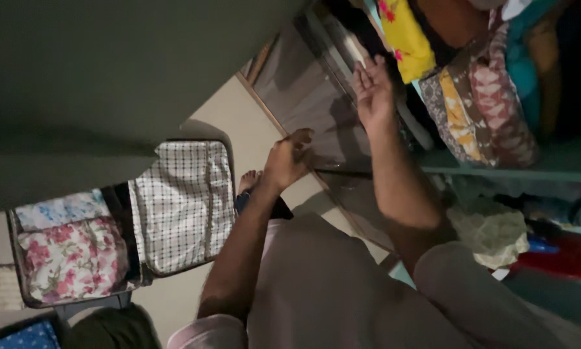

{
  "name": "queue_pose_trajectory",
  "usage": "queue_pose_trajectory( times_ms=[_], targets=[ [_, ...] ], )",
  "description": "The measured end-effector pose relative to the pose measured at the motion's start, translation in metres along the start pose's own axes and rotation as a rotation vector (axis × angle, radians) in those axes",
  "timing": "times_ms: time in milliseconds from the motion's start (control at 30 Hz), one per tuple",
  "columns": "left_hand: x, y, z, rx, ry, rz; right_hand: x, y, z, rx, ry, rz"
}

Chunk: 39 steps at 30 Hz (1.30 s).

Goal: The person removes several items of clothing one by one from a cabinet and places them onto the floor next to an open suitcase.

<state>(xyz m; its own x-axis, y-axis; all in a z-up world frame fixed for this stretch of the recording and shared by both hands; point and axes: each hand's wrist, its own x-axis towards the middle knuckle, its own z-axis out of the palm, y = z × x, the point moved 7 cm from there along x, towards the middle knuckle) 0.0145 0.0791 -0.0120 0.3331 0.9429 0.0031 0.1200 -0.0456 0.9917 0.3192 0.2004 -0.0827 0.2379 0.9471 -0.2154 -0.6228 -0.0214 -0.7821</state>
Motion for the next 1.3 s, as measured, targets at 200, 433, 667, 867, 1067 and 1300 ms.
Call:
queue_pose_trajectory(
  times_ms=[200, 433, 667, 867, 1067, 1300],
  targets=[
    [0.011, 0.002, -0.009, 0.031, -0.026, -0.035, 0.065, 0.007, -0.016, 0.348, 0.169, -0.107],
    [0.016, -0.011, -0.023, 0.029, -0.011, -0.055, 0.102, 0.002, -0.036, 0.321, 0.301, -0.088],
    [0.031, -0.014, -0.020, 0.031, -0.015, -0.049, 0.092, 0.005, -0.057, 0.313, 0.383, -0.214],
    [0.059, -0.006, 0.013, -0.032, -0.123, -0.075, 0.069, 0.005, -0.058, 0.368, 0.287, -0.247],
    [0.116, -0.075, 0.083, -0.405, -0.127, -0.040, 0.025, -0.010, -0.016, 0.451, 0.135, -0.289],
    [0.206, -0.095, 0.120, -1.255, -0.199, -0.276, -0.022, -0.016, 0.001, 0.261, 0.013, -0.259]
  ],
)
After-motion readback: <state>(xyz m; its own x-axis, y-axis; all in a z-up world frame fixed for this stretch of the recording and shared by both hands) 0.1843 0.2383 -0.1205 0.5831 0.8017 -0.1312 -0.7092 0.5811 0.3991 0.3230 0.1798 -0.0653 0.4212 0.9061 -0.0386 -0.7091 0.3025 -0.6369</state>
